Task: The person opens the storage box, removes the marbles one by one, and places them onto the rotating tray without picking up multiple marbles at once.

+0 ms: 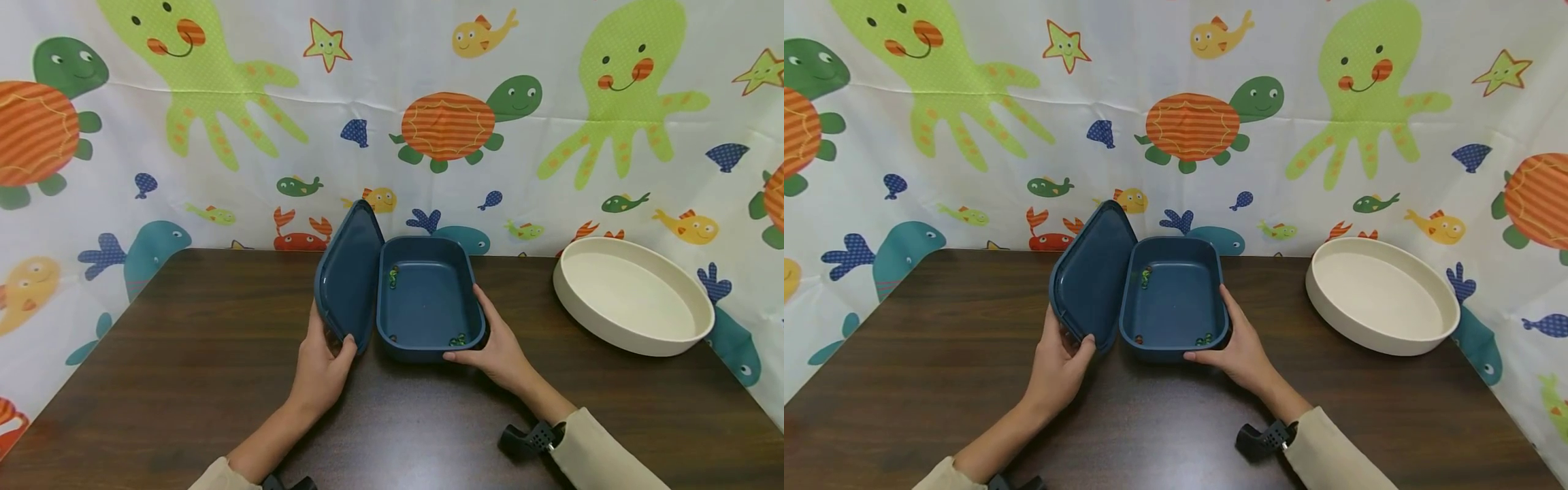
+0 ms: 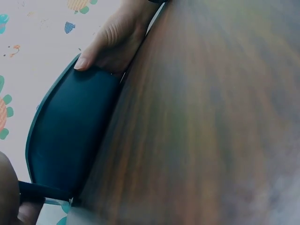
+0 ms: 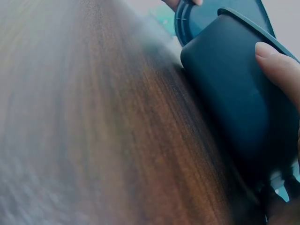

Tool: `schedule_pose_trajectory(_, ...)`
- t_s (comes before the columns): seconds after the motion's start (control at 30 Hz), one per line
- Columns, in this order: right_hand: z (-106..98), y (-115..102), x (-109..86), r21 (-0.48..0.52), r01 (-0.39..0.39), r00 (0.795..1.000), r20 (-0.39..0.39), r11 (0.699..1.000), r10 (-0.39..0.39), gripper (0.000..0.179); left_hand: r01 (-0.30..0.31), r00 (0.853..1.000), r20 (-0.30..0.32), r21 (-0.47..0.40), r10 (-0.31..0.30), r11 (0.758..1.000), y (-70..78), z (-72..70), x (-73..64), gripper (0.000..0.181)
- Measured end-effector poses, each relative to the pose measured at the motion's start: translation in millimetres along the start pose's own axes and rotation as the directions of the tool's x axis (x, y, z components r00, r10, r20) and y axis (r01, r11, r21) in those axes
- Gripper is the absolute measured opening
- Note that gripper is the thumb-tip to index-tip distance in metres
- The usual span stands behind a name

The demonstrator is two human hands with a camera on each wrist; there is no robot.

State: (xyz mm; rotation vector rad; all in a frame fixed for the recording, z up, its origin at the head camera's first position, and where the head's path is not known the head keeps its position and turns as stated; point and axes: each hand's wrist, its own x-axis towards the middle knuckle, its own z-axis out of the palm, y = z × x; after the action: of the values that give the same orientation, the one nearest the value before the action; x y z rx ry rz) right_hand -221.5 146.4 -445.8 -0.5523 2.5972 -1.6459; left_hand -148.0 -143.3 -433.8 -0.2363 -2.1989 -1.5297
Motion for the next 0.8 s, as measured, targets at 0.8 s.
schedule_pose_trajectory(0.8,0.4,-0.9,-0.9,0.003,-0.011,1.0,0.005,1.0,0.011,0.119,-0.036,0.998,-0.05,-0.122,0.03,0.992,8.6,-9.7,7.5,0.091)
